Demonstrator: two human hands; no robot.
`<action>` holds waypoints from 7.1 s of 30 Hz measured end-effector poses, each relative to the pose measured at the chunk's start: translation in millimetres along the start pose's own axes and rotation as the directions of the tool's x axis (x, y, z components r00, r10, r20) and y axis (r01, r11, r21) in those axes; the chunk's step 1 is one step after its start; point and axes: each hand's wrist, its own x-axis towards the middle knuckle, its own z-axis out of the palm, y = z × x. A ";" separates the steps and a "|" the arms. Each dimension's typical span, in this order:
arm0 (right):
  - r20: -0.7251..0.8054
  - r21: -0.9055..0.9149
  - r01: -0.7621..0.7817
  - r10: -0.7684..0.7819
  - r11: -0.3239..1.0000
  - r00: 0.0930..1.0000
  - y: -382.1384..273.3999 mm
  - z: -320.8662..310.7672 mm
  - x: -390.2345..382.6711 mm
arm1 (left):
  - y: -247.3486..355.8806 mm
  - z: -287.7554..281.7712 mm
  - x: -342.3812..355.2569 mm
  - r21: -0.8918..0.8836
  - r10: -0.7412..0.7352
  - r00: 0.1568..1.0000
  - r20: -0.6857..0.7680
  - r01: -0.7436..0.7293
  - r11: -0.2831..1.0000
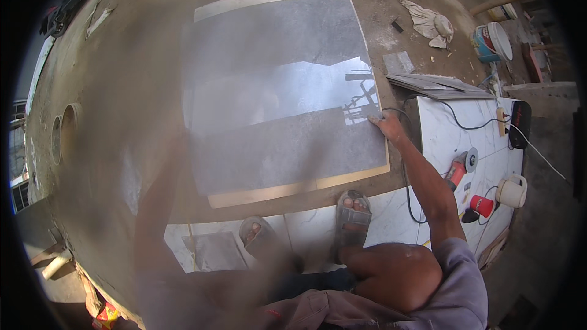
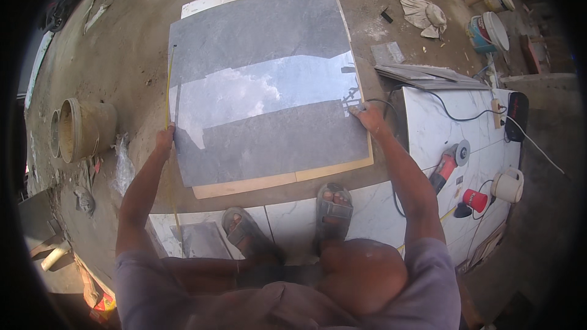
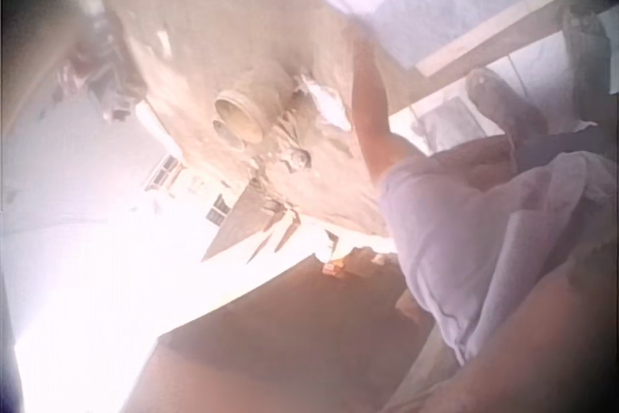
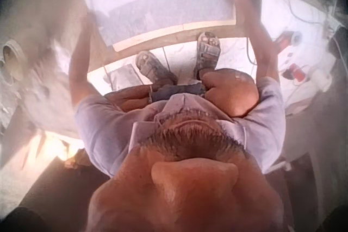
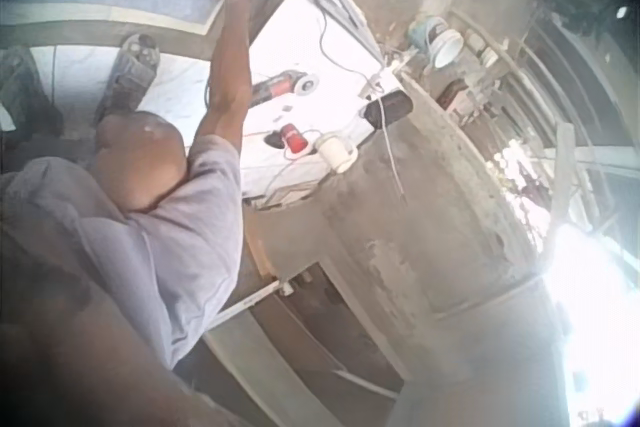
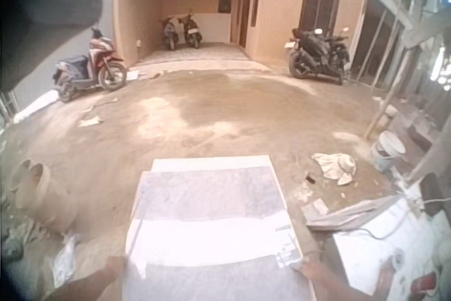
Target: The person measures a tile using a measuring tape, marks a line, and then cuts a smaller square out of a corner of the tile using an angle grinder.
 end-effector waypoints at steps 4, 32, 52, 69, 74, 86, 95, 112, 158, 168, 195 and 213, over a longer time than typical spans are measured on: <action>-0.149 0.209 -0.122 0.155 0.970 0.977 -0.9 16.9 -13.5 | 15.6 34.6 -28.3 0.201 -0.043 0.963 -0.265 0.099 0.974; -0.277 0.057 -0.080 0.093 0.995 0.956 -52.9 80.8 -70.9 | 129.4 15.8 73.1 0.420 0.266 0.906 -0.329 -0.112 0.901; 0.097 -0.028 0.401 -0.397 0.916 0.913 -174.6 8.5 -26.2 | 186.0 -12.0 -25.8 0.650 0.512 0.828 -0.226 -0.263 0.713; 0.248 0.855 -0.065 -0.295 0.514 0.923 -165.1 15.5 -76.7 | 154.0 123.4 -332.3 0.520 0.215 0.909 0.356 -0.384 0.763; 0.027 0.878 0.066 -0.186 0.475 0.982 -124.9 -11.1 -43.9 | 179.2 181.0 -358.1 0.395 0.252 0.882 0.399 -0.412 0.821; 0.011 0.712 0.015 -0.033 0.702 0.999 -12.2 -5.7 -27.1 | 148.9 295.0 -411.7 -0.028 -0.037 0.634 0.773 0.093 0.995; -0.044 0.453 0.177 -0.177 0.874 0.983 -1.6 18.7 -42.2 | 132.8 316.9 -420.5 -0.212 -0.141 0.741 0.656 0.360 0.909; -0.133 0.109 0.638 -0.625 0.762 0.769 -10.7 25.6 -37.5 | 175.2 298.8 -470.5 -0.615 -0.158 0.847 0.508 0.485 0.622; 0.116 0.353 0.302 -0.362 0.886 0.925 -34.0 17.1 -15.4 | 123.3 323.2 -434.3 -0.460 0.012 0.847 0.531 0.276 0.844; -0.116 -0.044 0.662 -0.662 0.749 0.741 -17.8 21.5 -26.1 | 123.7 344.5 -431.4 -0.425 -0.019 0.878 0.479 0.250 0.870; -0.241 -0.020 0.714 -0.697 0.699 0.675 -13.4 48.7 -9.4 | 121.0 350.8 -421.5 -0.402 -0.218 0.916 0.336 0.349 0.847; -0.263 -0.044 0.707 -0.691 0.706 0.673 -18.7 46.4 6.5 | 119.9 366.2 -409.7 -0.399 -0.248 0.928 0.279 0.347 0.849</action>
